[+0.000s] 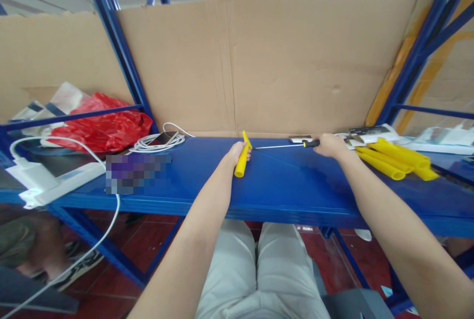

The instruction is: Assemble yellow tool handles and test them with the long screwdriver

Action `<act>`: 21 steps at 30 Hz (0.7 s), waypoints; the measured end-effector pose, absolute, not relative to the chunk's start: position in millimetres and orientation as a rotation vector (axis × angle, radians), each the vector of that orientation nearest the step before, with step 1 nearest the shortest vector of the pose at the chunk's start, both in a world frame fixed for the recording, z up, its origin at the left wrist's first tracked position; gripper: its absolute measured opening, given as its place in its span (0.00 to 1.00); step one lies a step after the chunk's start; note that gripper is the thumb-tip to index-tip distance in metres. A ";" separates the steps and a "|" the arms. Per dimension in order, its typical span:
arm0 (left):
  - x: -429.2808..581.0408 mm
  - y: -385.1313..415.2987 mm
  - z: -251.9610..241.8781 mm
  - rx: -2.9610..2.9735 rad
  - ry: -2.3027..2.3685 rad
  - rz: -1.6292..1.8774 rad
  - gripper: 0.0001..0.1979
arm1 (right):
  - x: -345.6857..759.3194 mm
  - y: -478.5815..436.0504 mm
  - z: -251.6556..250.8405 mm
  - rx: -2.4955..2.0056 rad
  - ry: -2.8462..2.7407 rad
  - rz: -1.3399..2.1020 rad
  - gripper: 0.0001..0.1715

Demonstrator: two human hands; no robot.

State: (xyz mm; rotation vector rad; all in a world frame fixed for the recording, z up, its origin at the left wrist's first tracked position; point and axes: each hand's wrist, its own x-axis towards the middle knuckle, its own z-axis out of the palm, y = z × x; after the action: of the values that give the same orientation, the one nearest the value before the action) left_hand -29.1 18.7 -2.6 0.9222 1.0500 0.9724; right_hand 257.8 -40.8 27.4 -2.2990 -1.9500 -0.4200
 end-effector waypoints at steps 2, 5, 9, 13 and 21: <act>-29.6 20.3 -3.4 0.900 1.041 0.976 0.09 | 261.3 -41.8 27.8 -2.289 -1.924 -0.412 0.23; -29.0 21.1 -3.7 0.889 1.045 0.982 0.09 | 266.7 -40.6 26.3 -2.260 -1.883 -0.389 0.24; -28.7 20.6 -3.9 0.885 1.015 0.971 0.10 | 270.0 -37.3 23.5 -2.220 -1.863 -0.386 0.24; -29.8 20.4 -3.5 0.862 0.942 0.968 0.11 | 269.3 -36.4 22.2 -2.181 -1.883 -0.384 0.23; -30.8 17.0 2.1 0.760 0.826 0.996 0.11 | 269.8 -36.8 22.1 -2.183 -1.881 -0.362 0.25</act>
State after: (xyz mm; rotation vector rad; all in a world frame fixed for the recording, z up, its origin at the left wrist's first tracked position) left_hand -30.8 17.0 2.1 0.7599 0.8259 0.9955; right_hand 269.8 -36.8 22.1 -2.1828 -1.8812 -0.3617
